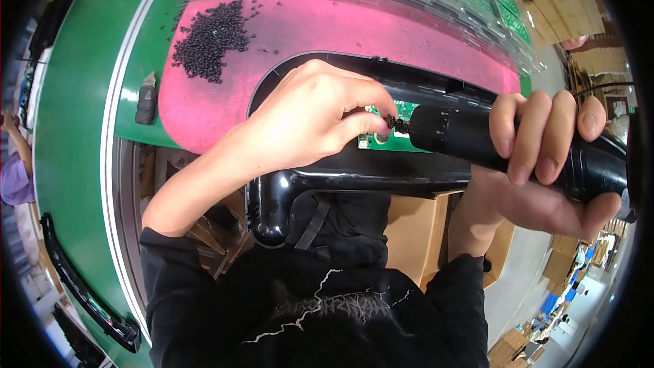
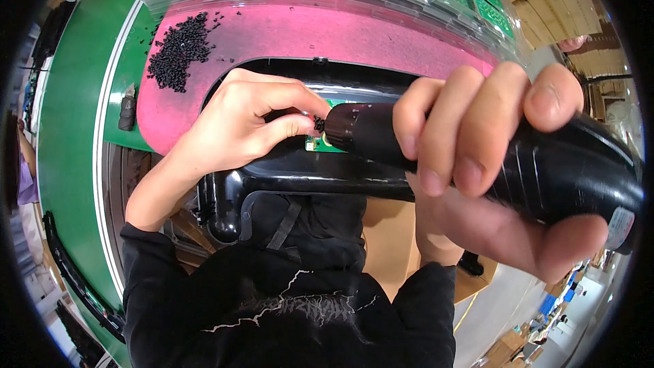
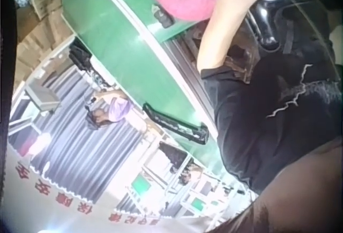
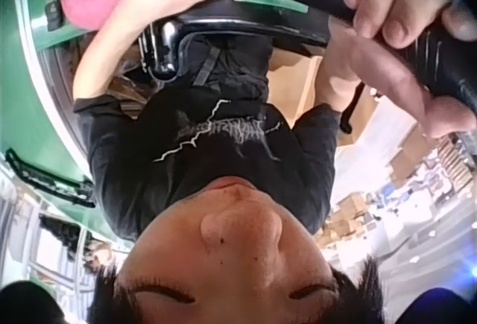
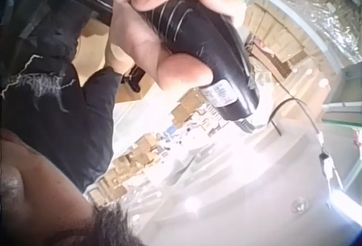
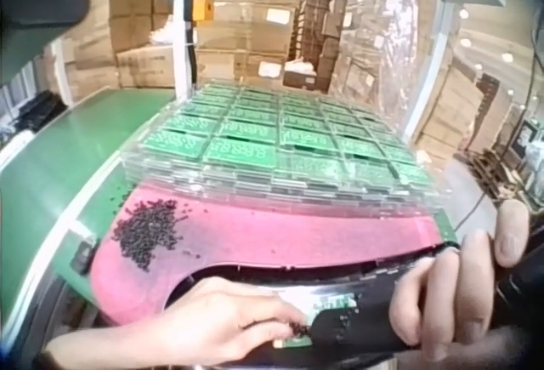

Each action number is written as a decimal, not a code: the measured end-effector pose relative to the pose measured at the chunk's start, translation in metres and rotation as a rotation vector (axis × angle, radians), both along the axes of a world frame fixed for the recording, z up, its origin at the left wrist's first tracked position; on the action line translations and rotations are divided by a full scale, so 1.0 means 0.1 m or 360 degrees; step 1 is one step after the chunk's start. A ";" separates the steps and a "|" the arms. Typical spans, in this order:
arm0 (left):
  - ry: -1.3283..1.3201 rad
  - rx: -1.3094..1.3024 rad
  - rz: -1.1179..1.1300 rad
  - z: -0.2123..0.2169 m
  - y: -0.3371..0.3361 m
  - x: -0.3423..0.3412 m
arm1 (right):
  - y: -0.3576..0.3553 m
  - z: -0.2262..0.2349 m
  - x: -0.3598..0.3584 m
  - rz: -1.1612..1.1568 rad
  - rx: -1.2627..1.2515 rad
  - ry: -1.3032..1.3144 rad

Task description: Unpack circuit boards and assemble them into plastic device housings using an electric screwdriver.

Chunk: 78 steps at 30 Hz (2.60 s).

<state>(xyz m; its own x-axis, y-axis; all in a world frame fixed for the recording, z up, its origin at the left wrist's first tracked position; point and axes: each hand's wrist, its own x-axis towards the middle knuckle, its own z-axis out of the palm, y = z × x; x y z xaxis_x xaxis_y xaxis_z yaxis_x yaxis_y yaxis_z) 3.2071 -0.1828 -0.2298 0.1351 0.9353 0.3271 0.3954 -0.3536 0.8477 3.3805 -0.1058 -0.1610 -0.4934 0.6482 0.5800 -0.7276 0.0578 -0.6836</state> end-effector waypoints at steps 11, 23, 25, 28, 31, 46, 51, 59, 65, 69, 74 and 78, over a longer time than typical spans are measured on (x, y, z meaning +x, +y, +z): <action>0.0396 0.0317 0.0552 -0.08 0.03 -0.06 | 0.10 -0.18 -0.12 -0.0043 -0.0025 -0.0186; 0.0292 0.0011 0.0592 -0.10 0.02 -0.05 | 0.08 -0.31 -0.28 -0.0254 -0.0136 -0.0474; 0.0241 0.0101 0.0550 -0.15 0.03 -0.08 | 0.06 -0.32 -0.30 -0.0244 -0.0135 -0.0499; 0.0235 0.0046 0.0519 -0.15 0.02 -0.11 | 0.03 -0.32 -0.35 -0.0220 -0.0140 -0.0533; 0.0248 0.0051 0.0509 -0.16 0.00 -0.14 | 0.02 -0.34 -0.43 -0.0212 -0.0104 -0.0591; 0.0303 0.0019 0.0291 -0.18 -0.06 -0.15 | 0.03 -0.27 -0.37 -0.0107 -0.0136 -0.0326; 0.0155 0.0225 0.0139 -0.21 -0.03 -0.15 | 0.01 -0.09 -0.28 -0.0001 -0.0111 -0.0041; -0.0076 0.0096 -0.0018 -0.11 -0.02 -0.11 | -0.01 -0.08 -0.15 0.0085 -0.0125 0.0005; 0.0334 0.0258 0.0123 -0.10 -0.09 -0.04 | -0.11 -0.08 -0.10 -0.0040 -0.0122 -0.0228; 0.0481 0.0324 0.0271 -0.10 -0.06 -0.04 | -0.15 -0.24 -0.07 -0.0105 -0.0011 -0.0374; 0.0383 0.0131 0.0299 -0.09 -0.06 -0.02 | -0.21 -0.31 -0.09 -0.0140 -0.0049 -0.0393; 0.0387 0.0103 0.0246 -0.08 -0.09 -0.02 | -0.26 -0.27 -0.14 -0.0226 -0.0062 -0.0496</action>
<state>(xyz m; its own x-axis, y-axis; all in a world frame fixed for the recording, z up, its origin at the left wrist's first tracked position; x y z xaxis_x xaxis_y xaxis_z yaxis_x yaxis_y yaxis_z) 3.2050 -0.1914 -0.2375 0.0746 0.9290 0.3624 0.6377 -0.3239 0.6989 3.3667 -0.1316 -0.1885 -0.5462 0.7418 0.3891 -0.4700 0.1131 -0.8754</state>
